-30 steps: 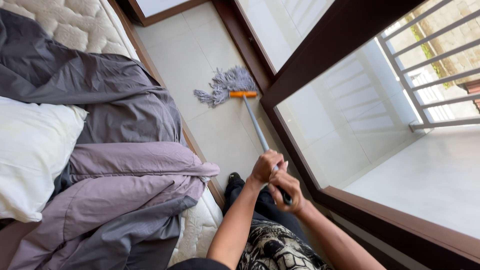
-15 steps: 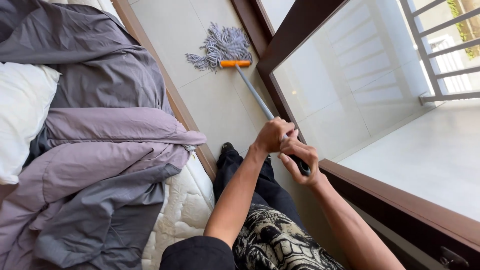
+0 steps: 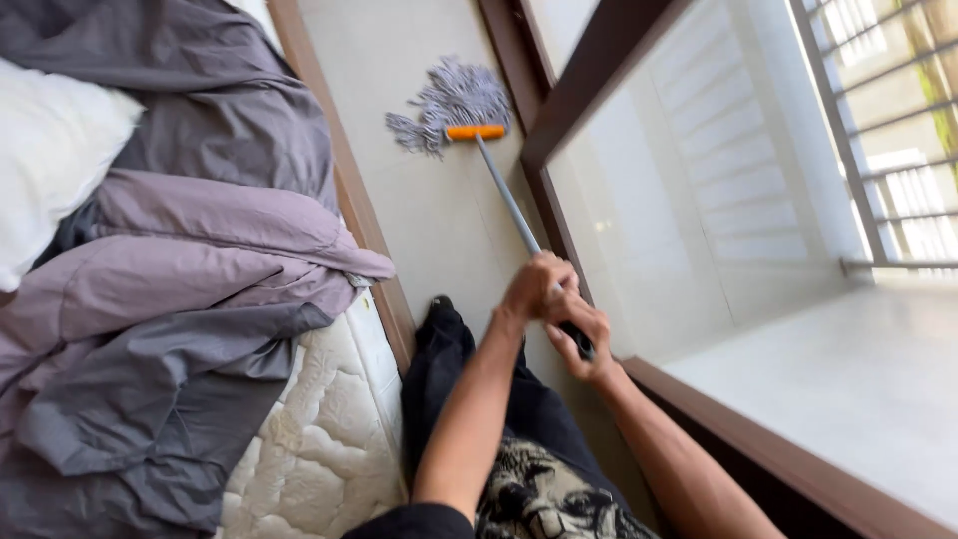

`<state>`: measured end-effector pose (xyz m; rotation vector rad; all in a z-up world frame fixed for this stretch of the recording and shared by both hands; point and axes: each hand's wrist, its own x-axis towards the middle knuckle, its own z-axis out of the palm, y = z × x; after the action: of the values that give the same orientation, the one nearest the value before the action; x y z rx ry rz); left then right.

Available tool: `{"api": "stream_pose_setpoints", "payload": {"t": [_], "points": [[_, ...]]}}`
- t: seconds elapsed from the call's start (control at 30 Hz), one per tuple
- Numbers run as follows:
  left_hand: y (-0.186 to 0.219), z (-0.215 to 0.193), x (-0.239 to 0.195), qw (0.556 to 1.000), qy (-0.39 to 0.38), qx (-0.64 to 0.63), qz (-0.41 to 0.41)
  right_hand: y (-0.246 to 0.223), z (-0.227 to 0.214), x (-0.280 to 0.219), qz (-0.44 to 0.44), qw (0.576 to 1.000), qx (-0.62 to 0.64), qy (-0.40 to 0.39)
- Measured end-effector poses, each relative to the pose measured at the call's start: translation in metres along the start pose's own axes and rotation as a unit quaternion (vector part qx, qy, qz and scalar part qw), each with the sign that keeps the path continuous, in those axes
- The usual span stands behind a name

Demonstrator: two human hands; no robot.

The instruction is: Mopping the tiled floor in a hotel room near the balcony entrance.

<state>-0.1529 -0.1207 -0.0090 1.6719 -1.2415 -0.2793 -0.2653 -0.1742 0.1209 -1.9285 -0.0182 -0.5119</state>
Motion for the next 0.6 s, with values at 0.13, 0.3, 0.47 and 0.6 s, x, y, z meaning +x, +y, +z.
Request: {"api": "stream_pose_setpoints", "payload": {"t": [0.13,0.3,0.47,0.6], "points": [[0.039,0.025,-0.019,0.998,0.016,-0.034,-0.060,-0.009,-0.014,-0.040,0.022,0.999,-0.007,0.032],[0.067,0.044,-0.036,0.993,0.057,-0.026,-0.097,-0.015,-0.017,-0.068,0.057,0.993,0.046,0.093],[0.039,0.027,-0.040,0.994,0.029,-0.023,-0.099,-0.006,0.006,-0.059,0.066,0.994,0.042,0.077],[0.029,0.007,-0.054,0.997,0.043,0.006,-0.061,-0.025,0.024,-0.043,0.022,0.998,0.052,0.041]]}}
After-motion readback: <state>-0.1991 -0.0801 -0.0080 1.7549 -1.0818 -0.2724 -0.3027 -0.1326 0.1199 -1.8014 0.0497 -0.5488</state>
